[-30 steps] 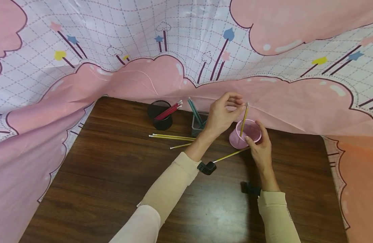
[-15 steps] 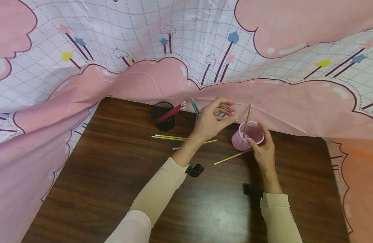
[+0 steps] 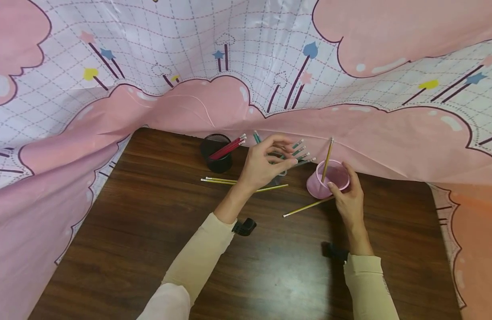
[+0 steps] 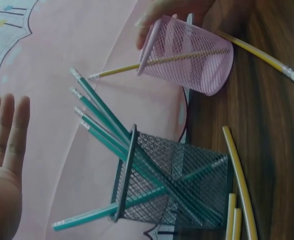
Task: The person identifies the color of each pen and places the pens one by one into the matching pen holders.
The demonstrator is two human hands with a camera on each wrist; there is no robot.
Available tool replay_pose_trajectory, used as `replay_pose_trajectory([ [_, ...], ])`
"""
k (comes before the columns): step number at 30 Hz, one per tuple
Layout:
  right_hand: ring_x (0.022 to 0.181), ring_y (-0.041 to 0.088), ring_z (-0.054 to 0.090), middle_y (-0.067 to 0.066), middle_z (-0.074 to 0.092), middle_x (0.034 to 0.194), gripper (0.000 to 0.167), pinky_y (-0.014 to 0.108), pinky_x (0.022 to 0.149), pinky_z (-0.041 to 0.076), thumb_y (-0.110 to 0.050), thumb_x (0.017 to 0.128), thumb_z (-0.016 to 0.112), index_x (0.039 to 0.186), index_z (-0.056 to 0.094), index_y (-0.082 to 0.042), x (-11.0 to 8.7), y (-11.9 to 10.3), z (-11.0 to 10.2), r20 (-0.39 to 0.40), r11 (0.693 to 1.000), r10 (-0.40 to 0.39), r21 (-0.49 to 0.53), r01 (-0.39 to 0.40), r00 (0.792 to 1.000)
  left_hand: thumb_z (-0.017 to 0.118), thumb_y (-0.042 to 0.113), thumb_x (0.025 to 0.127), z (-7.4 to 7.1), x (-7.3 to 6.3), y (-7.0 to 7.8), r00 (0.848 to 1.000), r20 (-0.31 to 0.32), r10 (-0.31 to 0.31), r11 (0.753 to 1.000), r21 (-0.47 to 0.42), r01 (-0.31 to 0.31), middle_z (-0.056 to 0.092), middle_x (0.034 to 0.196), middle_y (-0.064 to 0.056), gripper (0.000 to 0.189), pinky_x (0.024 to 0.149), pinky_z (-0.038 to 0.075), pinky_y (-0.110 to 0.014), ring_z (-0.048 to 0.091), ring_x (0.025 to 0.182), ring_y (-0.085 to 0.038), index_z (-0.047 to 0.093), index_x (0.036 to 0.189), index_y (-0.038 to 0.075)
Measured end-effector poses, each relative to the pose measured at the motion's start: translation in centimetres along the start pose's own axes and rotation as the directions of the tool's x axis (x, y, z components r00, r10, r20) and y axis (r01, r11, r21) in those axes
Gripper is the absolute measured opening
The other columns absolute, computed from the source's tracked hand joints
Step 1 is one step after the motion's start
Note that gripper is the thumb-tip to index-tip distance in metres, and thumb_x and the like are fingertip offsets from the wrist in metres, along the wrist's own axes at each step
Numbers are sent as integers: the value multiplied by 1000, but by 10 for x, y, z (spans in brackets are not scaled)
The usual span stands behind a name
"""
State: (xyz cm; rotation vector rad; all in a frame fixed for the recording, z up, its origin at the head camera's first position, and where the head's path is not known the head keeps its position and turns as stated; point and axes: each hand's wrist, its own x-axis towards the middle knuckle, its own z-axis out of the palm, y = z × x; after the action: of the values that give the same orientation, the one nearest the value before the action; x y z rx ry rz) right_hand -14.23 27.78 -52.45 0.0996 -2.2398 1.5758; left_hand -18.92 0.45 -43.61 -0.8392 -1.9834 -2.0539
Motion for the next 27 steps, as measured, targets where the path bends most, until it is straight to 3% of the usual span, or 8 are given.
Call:
replay_pose_trajectory([
  [7,129,42,44,26,49,142,67,46,112,34,12,82,73,143,47,4,1,0,0,-4,1000,-7,3,7,1000,79,-5,80,-12,-8,-1,1000,-19,8,1000,-12,-8,69,101,-20,39,75,60,-40,69,85,-27,63,115,-4],
  [15,128,43,45,27,49,141,67,37,111,36,13,81,73,142,47,5,1,-1,0,0,1000,-12,3,12,1000,75,-12,79,-34,-22,14,999,-26,43,998,41,-42,66,94,-30,33,70,59,-51,67,80,-40,61,110,-14],
  [19,127,42,46,27,50,141,67,31,109,37,13,80,73,142,47,5,1,-1,0,-6,1000,-18,-17,17,1000,75,-12,79,-46,-31,10,999,-39,20,998,60,-18,66,94,-29,32,70,59,-51,67,79,-40,62,108,-12],
  [27,129,41,45,24,49,142,68,41,111,36,12,81,73,143,47,3,1,2,1,-3,1000,-8,-17,8,1000,77,-8,80,-64,-54,-5,995,-75,-59,993,98,66,68,94,-27,33,69,59,-50,68,79,-35,64,109,-10],
])
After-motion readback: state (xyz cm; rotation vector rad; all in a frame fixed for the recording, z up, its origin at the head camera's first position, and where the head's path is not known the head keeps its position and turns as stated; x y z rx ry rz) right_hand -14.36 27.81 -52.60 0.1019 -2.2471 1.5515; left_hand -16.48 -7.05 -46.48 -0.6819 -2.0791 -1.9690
